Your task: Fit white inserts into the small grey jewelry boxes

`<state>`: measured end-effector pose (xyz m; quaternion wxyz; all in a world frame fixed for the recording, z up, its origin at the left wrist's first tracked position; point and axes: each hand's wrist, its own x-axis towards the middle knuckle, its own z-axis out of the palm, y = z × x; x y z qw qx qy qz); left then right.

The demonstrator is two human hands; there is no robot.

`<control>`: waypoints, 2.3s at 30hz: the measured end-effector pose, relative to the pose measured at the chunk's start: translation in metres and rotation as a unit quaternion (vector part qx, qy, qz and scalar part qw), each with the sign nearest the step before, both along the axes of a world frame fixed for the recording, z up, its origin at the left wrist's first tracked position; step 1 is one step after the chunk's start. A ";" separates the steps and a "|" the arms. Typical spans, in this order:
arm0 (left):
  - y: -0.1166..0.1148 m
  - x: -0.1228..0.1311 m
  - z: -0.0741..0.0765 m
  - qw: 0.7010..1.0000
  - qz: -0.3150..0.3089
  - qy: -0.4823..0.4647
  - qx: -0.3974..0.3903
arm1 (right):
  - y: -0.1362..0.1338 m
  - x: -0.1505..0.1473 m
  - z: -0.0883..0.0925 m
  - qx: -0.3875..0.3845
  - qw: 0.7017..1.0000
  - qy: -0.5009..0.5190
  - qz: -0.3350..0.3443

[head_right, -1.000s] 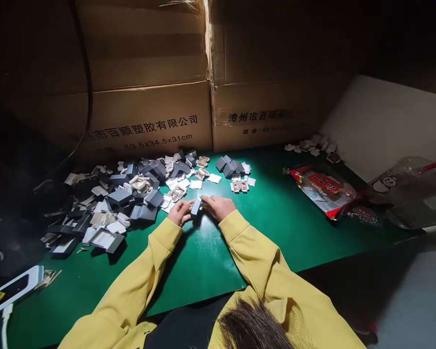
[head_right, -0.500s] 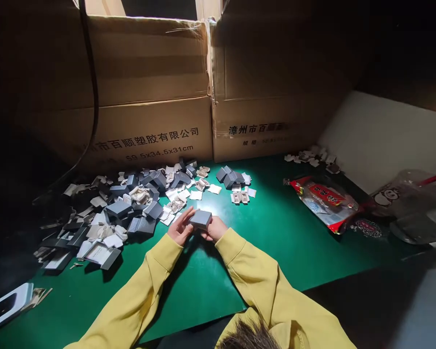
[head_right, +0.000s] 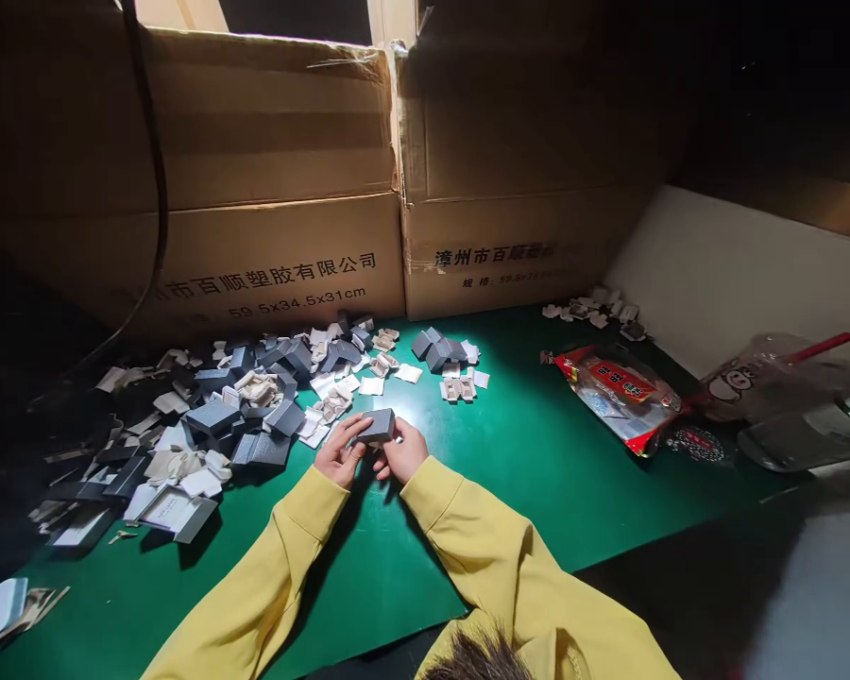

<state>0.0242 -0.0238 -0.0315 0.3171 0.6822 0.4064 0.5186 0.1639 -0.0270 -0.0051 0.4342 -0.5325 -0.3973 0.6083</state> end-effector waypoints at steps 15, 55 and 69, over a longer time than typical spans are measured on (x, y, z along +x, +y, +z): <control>0.050 0.090 0.024 0.999 -0.026 0.025 0.015 | 0.043 0.103 0.012 0.222 0.969 -0.110 -0.005; 0.015 -0.068 0.051 0.951 0.271 -0.149 -0.024 | 0.020 0.007 -0.027 0.301 0.880 -0.363 0.058; 0.004 0.019 0.002 0.918 0.027 -0.353 -0.176 | 0.015 0.002 -0.018 0.131 0.990 -0.047 -0.012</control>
